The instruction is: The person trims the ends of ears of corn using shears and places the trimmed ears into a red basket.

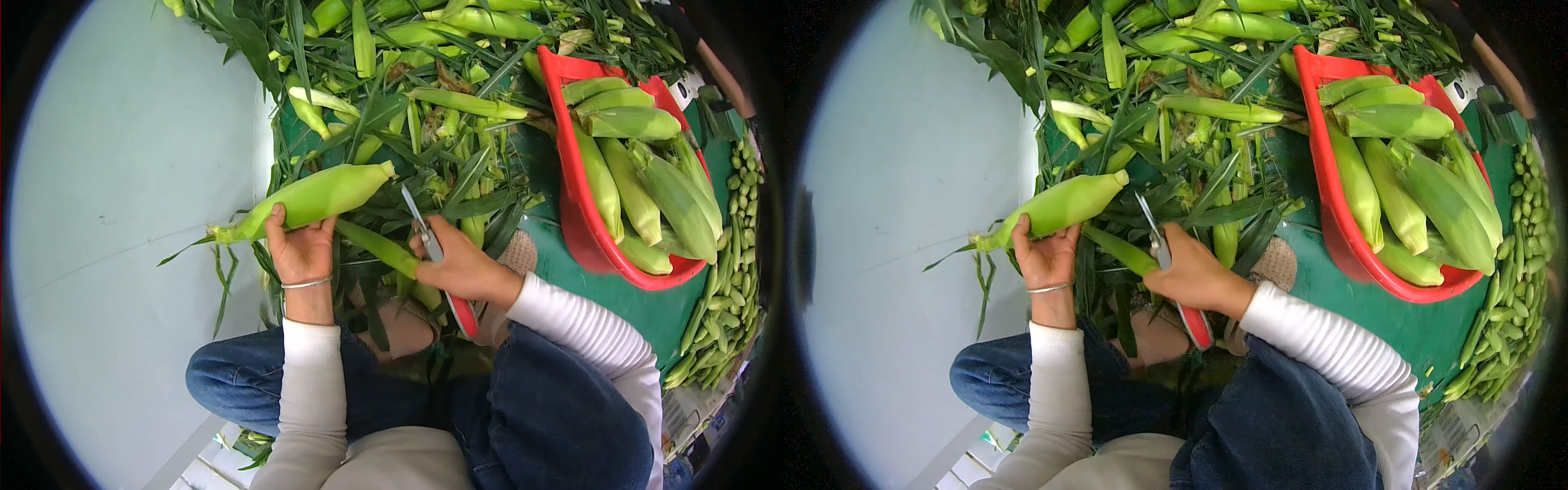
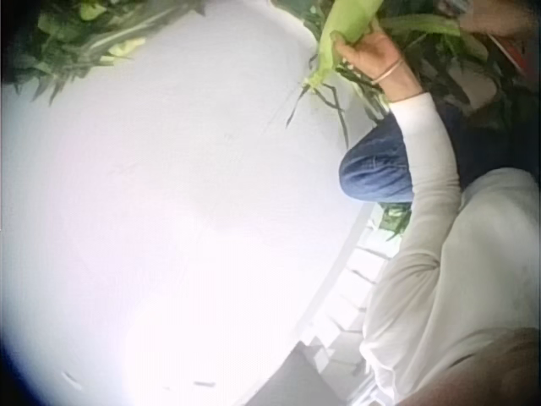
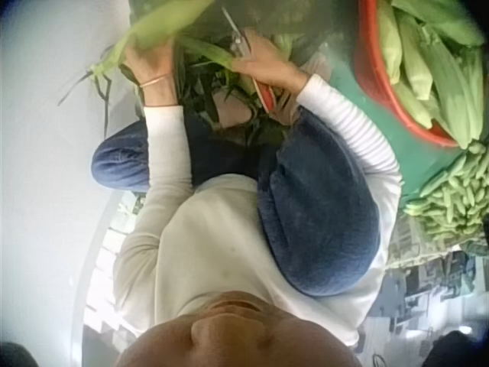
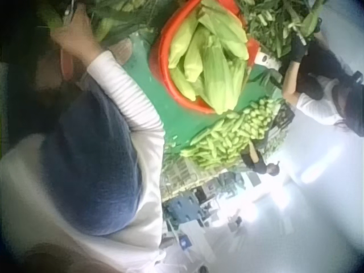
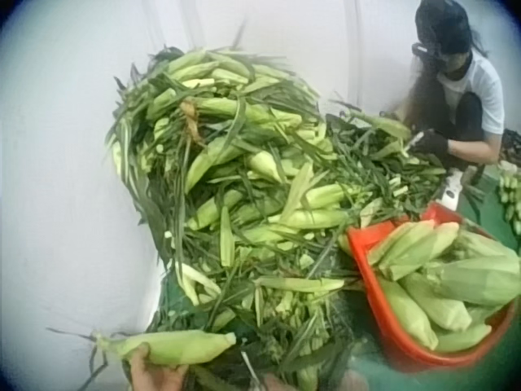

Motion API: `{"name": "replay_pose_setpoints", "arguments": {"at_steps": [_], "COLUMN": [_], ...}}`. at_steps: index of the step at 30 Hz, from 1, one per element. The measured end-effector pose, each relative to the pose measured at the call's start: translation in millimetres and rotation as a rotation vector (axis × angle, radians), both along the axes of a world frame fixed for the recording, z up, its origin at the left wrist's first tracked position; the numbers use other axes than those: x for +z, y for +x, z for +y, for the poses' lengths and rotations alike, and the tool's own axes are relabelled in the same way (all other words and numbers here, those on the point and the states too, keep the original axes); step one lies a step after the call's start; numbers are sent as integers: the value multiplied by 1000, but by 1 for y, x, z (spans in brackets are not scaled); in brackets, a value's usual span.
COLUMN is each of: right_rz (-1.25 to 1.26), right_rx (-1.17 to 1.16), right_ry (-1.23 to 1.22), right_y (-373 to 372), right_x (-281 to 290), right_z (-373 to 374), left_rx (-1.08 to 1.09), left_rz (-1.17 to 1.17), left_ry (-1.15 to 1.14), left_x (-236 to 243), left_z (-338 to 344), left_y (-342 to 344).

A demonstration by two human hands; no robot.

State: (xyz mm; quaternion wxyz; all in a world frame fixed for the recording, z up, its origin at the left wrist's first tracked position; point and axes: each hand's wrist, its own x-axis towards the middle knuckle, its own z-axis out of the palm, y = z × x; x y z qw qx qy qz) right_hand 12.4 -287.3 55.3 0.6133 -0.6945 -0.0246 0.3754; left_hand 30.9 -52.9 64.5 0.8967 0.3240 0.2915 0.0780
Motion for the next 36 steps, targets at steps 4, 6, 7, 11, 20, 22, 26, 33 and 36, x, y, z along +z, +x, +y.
{"name": "replay_pose_setpoints", "arguments": {"at_steps": [4,6,7,11,20,22,26,33,36], "right_rz": [-55,-87,-84,278,-364,-529,-653,-379,-397], "right_rx": [-101,-143,-144,-219,201,268,275,41,109], "right_ry": [55,23,22,160,-153,-205,-185,-110,-28], "right_y": [13,15,12,6,31,39,49,35,26], "right_x": [3,2,0,11,42,44,44,44,42], "right_z": [1,0,-1,-9,-20,-19,-21,-36,-35], "left_rx": [-24,-84,-85,-134,-510,-679,-963,-1026,-734], "left_rz": [24,41,44,147,331,192,83,-115,81], "left_ry": [96,169,169,125,427,775,1426,1462,239], "left_x": [4,3,4,7,17,18,28,18,18], "left_z": [-20,-31,-33,-32,-24,-26,-36,-13,-35], "left_y": [-5,-11,-11,-7,-3,-4,-7,-6,-11]}}
